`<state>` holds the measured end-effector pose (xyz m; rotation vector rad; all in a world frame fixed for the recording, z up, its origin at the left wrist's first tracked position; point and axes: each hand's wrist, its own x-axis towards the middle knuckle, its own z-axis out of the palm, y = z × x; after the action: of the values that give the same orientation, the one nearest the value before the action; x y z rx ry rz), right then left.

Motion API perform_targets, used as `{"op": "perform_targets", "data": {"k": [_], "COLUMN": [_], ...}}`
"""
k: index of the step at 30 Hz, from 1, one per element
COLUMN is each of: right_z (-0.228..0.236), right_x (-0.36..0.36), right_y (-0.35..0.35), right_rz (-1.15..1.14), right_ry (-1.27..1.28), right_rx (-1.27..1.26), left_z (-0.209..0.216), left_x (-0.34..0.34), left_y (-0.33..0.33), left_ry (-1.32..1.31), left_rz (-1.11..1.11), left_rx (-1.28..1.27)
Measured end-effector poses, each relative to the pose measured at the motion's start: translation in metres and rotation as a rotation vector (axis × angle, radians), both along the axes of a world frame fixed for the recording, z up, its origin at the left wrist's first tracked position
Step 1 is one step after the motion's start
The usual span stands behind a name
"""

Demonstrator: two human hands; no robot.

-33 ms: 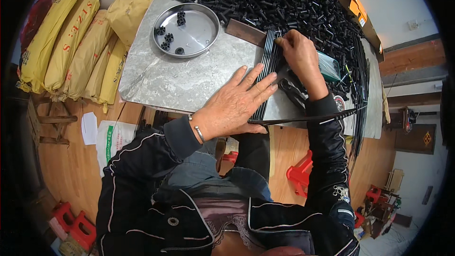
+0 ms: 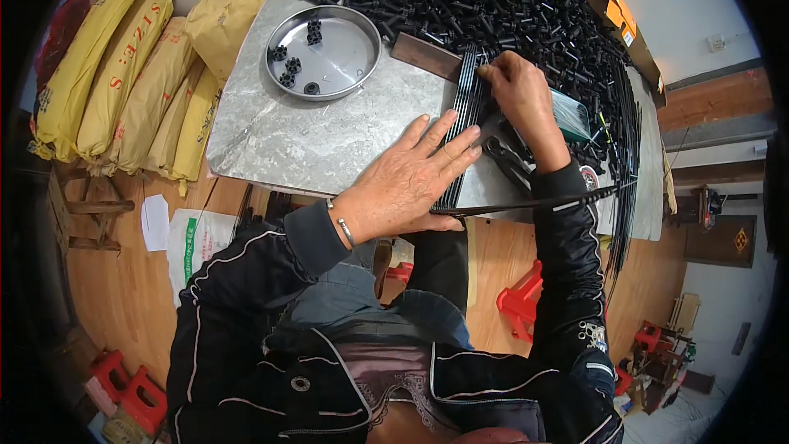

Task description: Sorting bundles of black cable ties and clipping the ends or adjusting them using pliers at a workbench.

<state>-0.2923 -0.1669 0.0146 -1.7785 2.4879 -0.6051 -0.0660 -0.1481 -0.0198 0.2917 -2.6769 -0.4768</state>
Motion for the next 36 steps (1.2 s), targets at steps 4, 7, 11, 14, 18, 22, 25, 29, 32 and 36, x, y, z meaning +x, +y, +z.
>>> {"op": "perform_targets", "data": {"k": [4, 7, 11, 14, 18, 22, 25, 29, 32, 36], "right_z": [0.008, 0.007, 0.0, -0.005, -0.005, -0.007, -0.005, -0.005, -0.007, -0.009], "right_x": [-0.004, -0.018, -0.026, -0.029, -0.027, -0.029, -0.034, -0.035, -0.037, -0.037], "right_y": [0.006, 0.01, 0.012, 0.008, 0.006, 0.009, 0.011, 0.014, 0.015, 0.017], "right_rz": [0.074, 0.119, 0.157, 0.194, 0.248, 0.187, 0.188, 0.279, 0.317, 0.32], "right_ry": [0.11, 0.236, 0.22, 0.227, 0.273, 0.28, 0.229, 0.165, 0.152, 0.176], "right_rx": [-0.065, -0.112, -0.121, -0.158, -0.219, -0.221, -0.232, -0.322, -0.368, -0.357], "left_z": [-0.004, -0.003, -0.001, 0.003, 0.007, 0.01, 0.012, 0.013, 0.02, 0.02], "left_x": [0.001, -0.001, 0.0, 0.001, -0.001, -0.006, -0.007, -0.004, -0.008, -0.009], "left_y": [0.0, 0.001, 0.0, 0.001, 0.0, 0.0, 0.003, 0.01, 0.011, 0.011], "left_ry": [0.017, 0.028, 0.032, 0.0, -0.026, -0.06, -0.102, -0.084, -0.176, -0.204], "left_rz": [0.007, 0.013, 0.003, -0.005, -0.01, -0.047, -0.029, -0.024, -0.012, -0.018], "left_rx": [0.018, 0.01, 0.038, 0.036, -0.009, 0.032, 0.072, 0.067, 0.04, 0.019]}}
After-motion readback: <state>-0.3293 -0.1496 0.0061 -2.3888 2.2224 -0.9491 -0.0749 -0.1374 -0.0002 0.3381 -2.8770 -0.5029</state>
